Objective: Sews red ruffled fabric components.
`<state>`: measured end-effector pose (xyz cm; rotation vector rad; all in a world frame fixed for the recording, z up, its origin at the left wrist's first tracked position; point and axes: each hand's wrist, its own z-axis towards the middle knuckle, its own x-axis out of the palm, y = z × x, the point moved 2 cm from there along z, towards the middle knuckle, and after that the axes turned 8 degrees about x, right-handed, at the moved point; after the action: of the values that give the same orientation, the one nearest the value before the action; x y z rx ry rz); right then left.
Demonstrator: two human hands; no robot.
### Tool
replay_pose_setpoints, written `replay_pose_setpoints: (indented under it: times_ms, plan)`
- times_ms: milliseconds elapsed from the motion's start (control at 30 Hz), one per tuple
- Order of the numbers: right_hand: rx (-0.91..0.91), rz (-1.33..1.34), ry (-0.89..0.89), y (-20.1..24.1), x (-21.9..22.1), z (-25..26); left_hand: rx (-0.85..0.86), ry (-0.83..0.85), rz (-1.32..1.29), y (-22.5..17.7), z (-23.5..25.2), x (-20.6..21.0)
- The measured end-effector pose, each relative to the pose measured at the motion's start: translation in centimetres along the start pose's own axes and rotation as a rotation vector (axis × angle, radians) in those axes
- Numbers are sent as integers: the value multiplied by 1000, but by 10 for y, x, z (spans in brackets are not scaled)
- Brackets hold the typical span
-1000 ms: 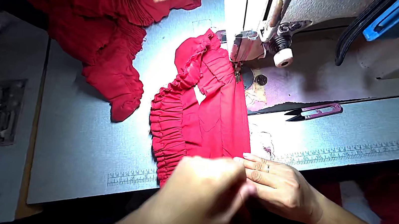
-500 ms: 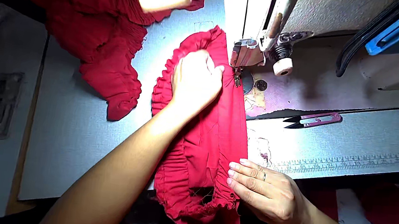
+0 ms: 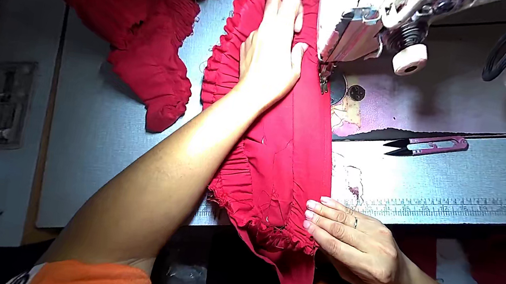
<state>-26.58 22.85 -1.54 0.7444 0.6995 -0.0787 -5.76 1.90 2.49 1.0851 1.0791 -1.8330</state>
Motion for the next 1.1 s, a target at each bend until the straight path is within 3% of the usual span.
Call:
replay_pose_setpoints:
  times_ms: [133,267,533,900,933,1000,1033,1100]
  plan:
    - [12,-7,-13,2,2,-3,154,-64,-91,2,5,7]
    - [34,-14,-33,3,3,-4,197,-87,-140,8,13,7]
    - [158,-35,-82,3,2,10,151,-102,-92,13,30,12]
    - [272,-17,-127,-25,-4,57,-5,59,-159,3,52,-7]
    - [270,-16,-131,-28,-4,61,12,39,-135,11,58,0]
    - [268,-20,-136,-34,-4,68,123,-216,67,49,82,49]
    - [269,-28,-142,-37,-5,71,126,-248,145,64,95,70]
    - [282,-39,-157,-40,-6,78,95,-107,179,78,105,85]
